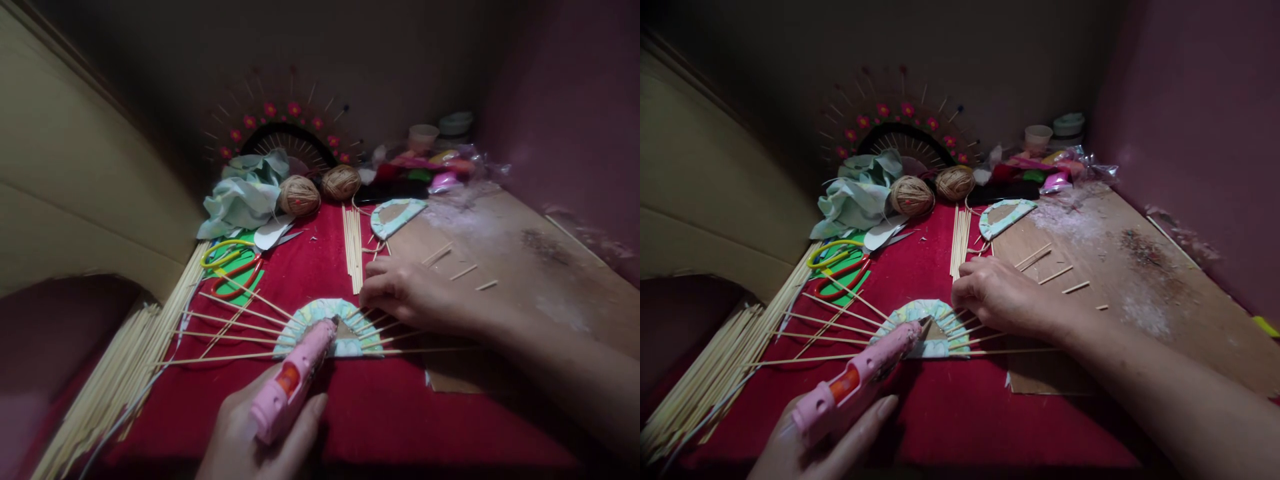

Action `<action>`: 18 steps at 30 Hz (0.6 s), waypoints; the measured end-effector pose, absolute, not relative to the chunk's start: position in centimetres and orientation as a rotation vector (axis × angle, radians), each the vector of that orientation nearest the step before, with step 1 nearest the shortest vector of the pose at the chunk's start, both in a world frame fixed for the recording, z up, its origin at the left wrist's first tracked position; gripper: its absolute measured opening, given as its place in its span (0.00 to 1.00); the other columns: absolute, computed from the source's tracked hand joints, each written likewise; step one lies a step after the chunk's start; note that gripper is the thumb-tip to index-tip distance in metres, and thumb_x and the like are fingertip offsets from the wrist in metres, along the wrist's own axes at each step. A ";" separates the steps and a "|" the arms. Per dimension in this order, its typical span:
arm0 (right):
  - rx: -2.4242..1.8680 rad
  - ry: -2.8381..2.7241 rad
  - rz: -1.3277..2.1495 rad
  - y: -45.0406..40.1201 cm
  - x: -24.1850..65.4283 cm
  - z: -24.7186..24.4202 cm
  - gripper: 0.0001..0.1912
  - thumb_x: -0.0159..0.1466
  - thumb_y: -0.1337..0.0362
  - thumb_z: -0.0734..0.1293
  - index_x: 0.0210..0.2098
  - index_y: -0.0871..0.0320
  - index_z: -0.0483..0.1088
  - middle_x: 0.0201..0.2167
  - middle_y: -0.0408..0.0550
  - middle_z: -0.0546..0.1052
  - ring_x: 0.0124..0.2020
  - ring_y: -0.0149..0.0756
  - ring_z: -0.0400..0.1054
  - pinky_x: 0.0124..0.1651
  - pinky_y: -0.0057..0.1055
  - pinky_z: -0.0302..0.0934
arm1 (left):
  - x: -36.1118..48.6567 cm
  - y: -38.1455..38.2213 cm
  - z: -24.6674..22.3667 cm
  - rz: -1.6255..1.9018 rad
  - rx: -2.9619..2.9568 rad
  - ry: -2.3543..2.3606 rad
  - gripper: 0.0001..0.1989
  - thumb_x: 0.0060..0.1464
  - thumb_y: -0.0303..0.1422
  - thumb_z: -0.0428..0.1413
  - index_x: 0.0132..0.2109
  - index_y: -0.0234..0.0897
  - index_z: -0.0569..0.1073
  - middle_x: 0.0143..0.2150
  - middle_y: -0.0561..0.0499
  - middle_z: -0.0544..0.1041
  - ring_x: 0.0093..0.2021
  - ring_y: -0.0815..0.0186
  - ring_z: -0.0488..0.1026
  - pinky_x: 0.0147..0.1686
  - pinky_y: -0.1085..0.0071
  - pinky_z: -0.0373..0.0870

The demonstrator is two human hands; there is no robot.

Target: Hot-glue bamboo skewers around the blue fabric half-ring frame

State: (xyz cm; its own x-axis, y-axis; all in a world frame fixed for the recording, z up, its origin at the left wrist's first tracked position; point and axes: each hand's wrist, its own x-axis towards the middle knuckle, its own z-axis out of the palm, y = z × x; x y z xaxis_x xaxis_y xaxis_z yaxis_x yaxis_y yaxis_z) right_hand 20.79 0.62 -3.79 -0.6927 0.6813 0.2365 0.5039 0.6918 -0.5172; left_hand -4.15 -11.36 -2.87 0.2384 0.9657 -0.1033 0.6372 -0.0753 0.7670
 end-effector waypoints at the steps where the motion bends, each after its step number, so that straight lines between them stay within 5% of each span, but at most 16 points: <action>1: -0.928 -2.490 0.596 0.6 20.7 -3.8 0.10 0.61 0.77 0.66 0.30 0.59 0.76 0.31 0.47 0.73 0.33 0.33 0.65 0.35 0.29 0.56 | -4.2 -11.4 -2.8 0.577 1.783 1.474 0.26 0.63 0.41 0.53 0.65 0.39 0.66 0.65 0.46 0.69 0.66 0.58 0.63 0.65 0.64 0.57; 18: -1.034 -2.455 0.846 0.8 20.3 -3.2 0.13 0.57 0.80 0.64 0.29 0.59 0.77 0.31 0.46 0.74 0.31 0.32 0.67 0.35 0.28 0.60 | -3.1 -11.3 -2.4 0.821 1.643 1.510 0.18 0.56 0.40 0.59 0.53 0.43 0.79 0.58 0.50 0.76 0.62 0.54 0.68 0.61 0.62 0.64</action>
